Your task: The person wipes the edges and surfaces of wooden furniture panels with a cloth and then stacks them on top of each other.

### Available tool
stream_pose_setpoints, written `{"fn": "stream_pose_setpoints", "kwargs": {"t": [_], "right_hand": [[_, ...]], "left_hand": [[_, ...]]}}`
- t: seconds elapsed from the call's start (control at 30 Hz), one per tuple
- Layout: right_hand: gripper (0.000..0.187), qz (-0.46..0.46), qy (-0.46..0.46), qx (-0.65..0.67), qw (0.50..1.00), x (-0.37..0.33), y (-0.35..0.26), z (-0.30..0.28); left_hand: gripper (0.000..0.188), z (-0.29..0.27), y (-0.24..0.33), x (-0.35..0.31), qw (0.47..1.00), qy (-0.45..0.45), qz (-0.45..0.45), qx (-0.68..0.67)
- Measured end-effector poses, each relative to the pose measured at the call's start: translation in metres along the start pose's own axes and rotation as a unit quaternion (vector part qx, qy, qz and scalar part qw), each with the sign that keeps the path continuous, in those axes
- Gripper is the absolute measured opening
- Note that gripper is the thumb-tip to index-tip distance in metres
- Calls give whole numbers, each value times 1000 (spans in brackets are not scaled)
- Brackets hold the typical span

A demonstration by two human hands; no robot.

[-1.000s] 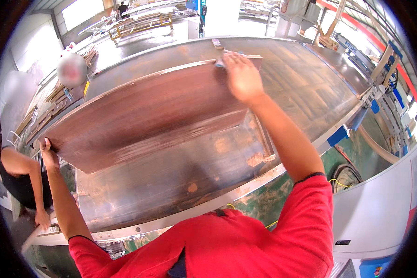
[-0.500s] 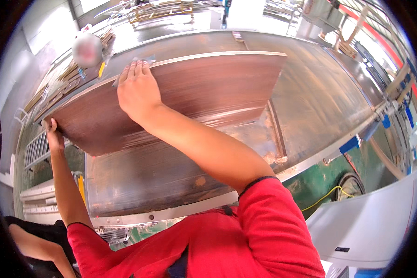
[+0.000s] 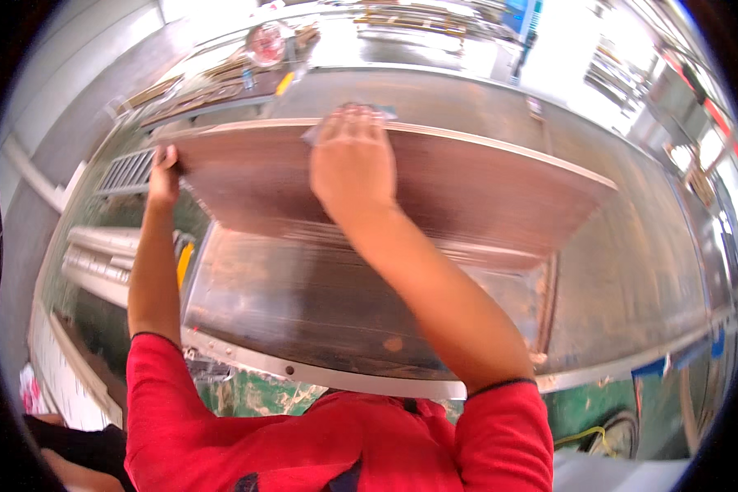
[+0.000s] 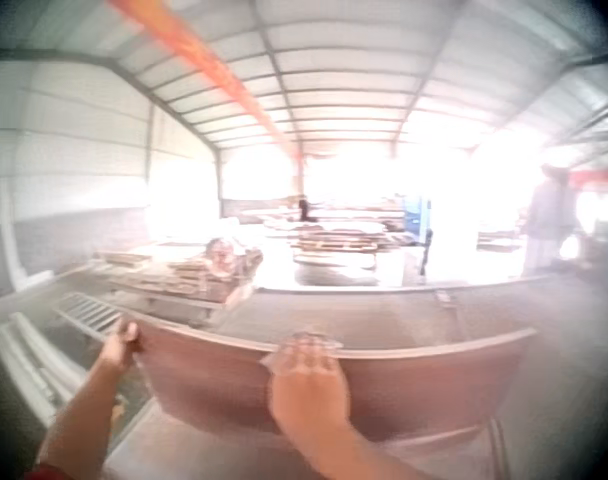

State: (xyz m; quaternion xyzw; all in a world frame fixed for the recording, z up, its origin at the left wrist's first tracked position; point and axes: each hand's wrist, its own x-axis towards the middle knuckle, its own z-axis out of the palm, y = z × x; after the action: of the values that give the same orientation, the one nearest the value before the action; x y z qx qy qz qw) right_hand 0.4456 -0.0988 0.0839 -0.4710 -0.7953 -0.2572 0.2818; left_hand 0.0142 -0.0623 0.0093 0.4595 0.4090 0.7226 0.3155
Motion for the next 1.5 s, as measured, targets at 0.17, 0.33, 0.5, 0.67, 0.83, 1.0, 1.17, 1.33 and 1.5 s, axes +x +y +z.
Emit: {"fn": "stream_pose_setpoints", "kwargs": {"t": [0.17, 0.33, 0.5, 0.67, 0.83, 1.0, 1.17, 1.33, 1.5], "right_hand": [[39, -1, 33, -3, 999, 1, -8, 2], [37, -25, 65, -10, 998, 10, -19, -1], [43, 6, 63, -13, 998, 13, -34, 6], [41, -2, 46, -34, 998, 34, -68, 19], [34, -60, 89, -16, 994, 98, -185, 61], [21, -98, 66, 235, 965, 151, -401, 110], [52, -300, 169, 243, 907, 135, -521, 49], [36, -206, 173, 276, 923, 159, -413, 66], [35, -110, 189, 119, 969, 160, -300, 45]], "left_hand": [[32, 12, 4, -2, 1000, 11, 25, -7], [38, -7, 12, -6, 995, -74, -18, 72], [38, -24, -26, -18, 991, -121, -32, 43], [38, -11, -27, -14, 991, -124, -47, 18], [41, -13, -43, -1, 994, -100, -35, 23], [40, 19, -65, 3, 991, -91, 47, 89], [41, -24, -40, -5, 996, -87, 15, -1], [39, -6, -48, -9, 996, -84, -14, 19], [43, -26, -39, -12, 992, -118, 1, -45]]}}
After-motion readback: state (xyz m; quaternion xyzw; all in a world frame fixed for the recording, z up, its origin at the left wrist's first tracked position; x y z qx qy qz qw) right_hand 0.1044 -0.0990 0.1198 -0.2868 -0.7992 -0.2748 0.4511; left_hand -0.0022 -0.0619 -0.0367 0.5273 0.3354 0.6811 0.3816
